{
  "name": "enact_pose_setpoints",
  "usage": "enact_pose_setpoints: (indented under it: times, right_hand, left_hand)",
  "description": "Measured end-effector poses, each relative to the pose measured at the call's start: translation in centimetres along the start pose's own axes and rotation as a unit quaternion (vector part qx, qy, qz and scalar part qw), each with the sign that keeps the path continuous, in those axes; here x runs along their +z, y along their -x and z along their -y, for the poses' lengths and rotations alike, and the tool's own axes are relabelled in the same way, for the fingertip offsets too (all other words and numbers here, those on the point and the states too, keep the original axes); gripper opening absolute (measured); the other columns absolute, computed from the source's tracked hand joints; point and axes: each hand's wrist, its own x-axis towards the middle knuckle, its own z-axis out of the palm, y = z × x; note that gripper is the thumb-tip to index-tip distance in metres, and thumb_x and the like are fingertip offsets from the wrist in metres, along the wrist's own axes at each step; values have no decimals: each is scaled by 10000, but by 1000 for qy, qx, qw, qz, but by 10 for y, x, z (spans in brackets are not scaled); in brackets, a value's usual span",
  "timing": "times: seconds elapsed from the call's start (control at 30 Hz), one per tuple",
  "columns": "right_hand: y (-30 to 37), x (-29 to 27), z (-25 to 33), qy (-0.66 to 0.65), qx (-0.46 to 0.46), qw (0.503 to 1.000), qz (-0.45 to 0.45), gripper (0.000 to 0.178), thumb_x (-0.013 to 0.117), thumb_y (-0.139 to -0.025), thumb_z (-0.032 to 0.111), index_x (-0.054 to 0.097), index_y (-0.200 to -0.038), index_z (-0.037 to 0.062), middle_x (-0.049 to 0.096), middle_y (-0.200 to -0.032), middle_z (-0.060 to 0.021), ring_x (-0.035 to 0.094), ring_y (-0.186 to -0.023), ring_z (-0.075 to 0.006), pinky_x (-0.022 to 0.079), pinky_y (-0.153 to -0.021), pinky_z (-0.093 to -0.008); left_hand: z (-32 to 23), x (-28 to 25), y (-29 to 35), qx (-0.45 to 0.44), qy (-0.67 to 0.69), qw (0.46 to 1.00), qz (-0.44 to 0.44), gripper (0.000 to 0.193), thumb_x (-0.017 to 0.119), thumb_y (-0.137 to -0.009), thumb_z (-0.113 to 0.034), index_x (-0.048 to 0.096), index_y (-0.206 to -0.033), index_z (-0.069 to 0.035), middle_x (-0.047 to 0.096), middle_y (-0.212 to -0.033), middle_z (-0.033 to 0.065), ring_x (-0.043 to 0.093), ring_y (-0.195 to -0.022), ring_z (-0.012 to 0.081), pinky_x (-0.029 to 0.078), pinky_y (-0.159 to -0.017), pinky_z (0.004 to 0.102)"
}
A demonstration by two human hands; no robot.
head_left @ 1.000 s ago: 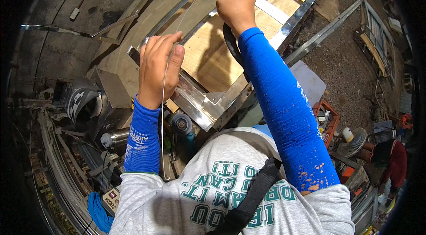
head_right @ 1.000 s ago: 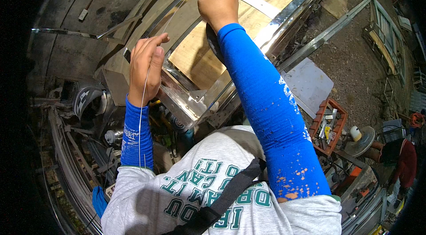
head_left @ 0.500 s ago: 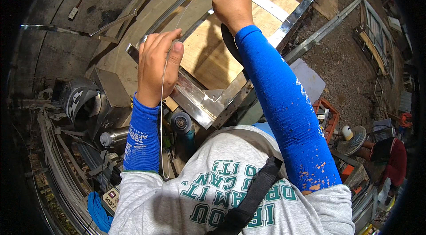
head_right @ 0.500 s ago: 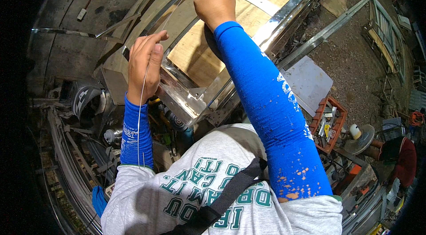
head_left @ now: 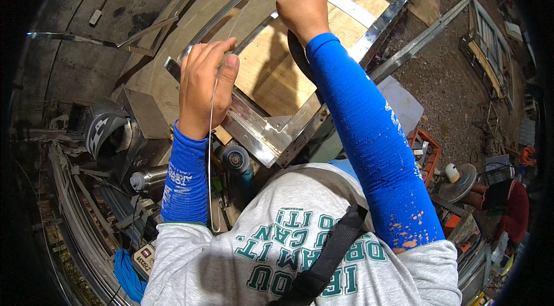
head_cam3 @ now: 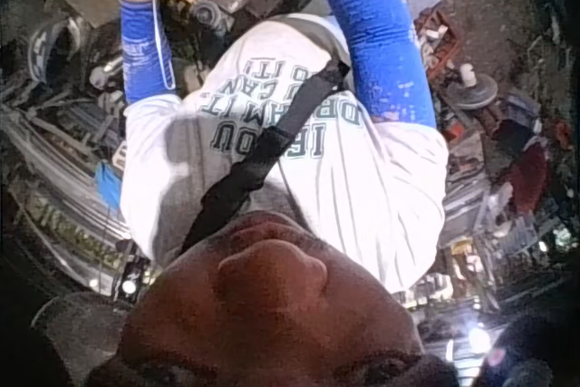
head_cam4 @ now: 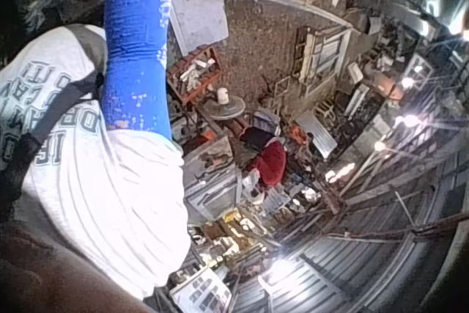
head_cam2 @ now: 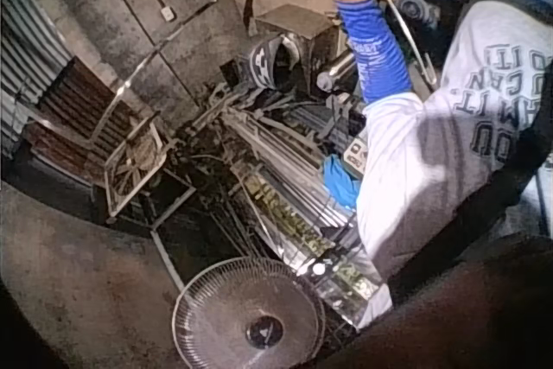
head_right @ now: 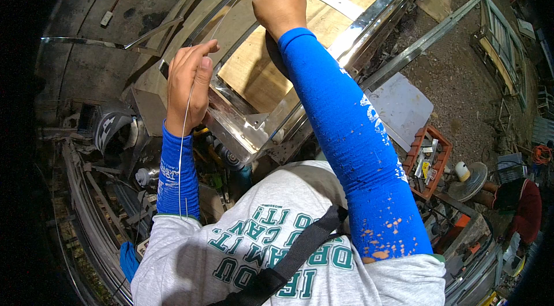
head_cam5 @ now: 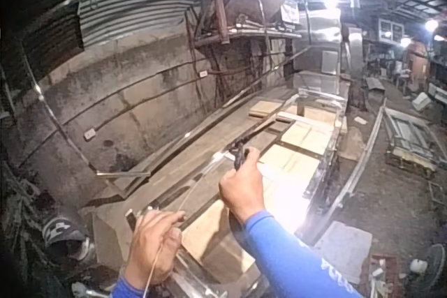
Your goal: The person welds metal strips onto a wooden board using a handheld welding torch and filler rod. They repeatedly position the torch, apply welds, and adjust the metal pieces. The person also uses a clamp to secure the workpiece and puts on a welding helmet before continuing.
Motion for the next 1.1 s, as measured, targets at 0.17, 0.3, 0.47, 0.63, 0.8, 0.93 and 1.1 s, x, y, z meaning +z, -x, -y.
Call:
enact_pose_setpoints:
  times: [0.17, 0.3, 0.47, 0.63, 0.8, 0.93, 1.1]
  right_hand:
    - [0, -1, 0, -14, -10, 1000, 8, 556, 624, -865, 78, 442, -1375, -49, 677, -1143, -378, 691, -1080, -501, 540, -990, -465]
    - [1, 4, -6, -39, -31, 998, -24, 560, 624, -856, 79, 424, -1362, -51, 674, -1128, -384, 685, -1079, -509, 537, -981, -477]
    - [2, 2, -2, -26, -40, 998, -32, 528, 593, -849, 25, 376, -1322, -69, 673, -994, -384, 690, -945, -538, 555, -898, -533]
    - [3, 1, -3, -21, -32, 999, -20, 543, 594, -850, 28, 368, -1335, -70, 675, -976, -389, 688, -930, -545, 556, -887, -539]
    - [2, 2, -4, -21, -46, 998, -22, 547, 594, -844, 32, 382, -1337, -72, 678, -985, -391, 690, -937, -541, 555, -890, -543]
    - [3, 0, -2, -30, -13, 999, -3, 516, 605, -866, 93, 450, -1344, -29, 687, -1093, -372, 689, -1038, -516, 542, -955, -496]
    - [3, -1, 0, -7, -14, 1000, 5, 524, 604, -862, 91, 454, -1350, -26, 691, -1082, -369, 691, -1041, -510, 542, -953, -497]
  left_hand:
    - [2, -1, 3, -8, 0, 1000, 1, 535, 488, -1081, -422, 695, -1231, 48, 714, -1168, 204, 618, -1080, 344, 426, -1006, 435]
    - [-2, -1, -1, 1, 8, 1000, -1, 535, 498, -1075, -423, 697, -1229, 49, 710, -1171, 210, 613, -1081, 356, 427, -1004, 442]
    - [-5, -2, -1, -8, 4, 1000, 6, 522, 506, -1073, -412, 695, -1231, 49, 707, -1181, 215, 611, -1081, 359, 433, -1000, 437]
    - [-5, -3, -2, 8, -13, 1000, 10, 512, 520, -1070, -398, 680, -1251, 53, 693, -1219, 224, 604, -1088, 369, 441, -1000, 439]
    - [-4, -3, -4, 19, -5, 1000, 6, 511, 521, -1069, -391, 668, -1269, 56, 686, -1239, 228, 601, -1102, 376, 442, -1010, 440]
    - [-5, -3, -2, 14, -4, 1000, 1, 515, 522, -1068, -393, 666, -1272, 57, 686, -1241, 228, 602, -1107, 376, 443, -1012, 440]
    - [-4, -3, -1, 16, 4, 1000, -8, 519, 529, -1067, -401, 670, -1268, 57, 688, -1237, 230, 607, -1104, 377, 448, -1011, 440]
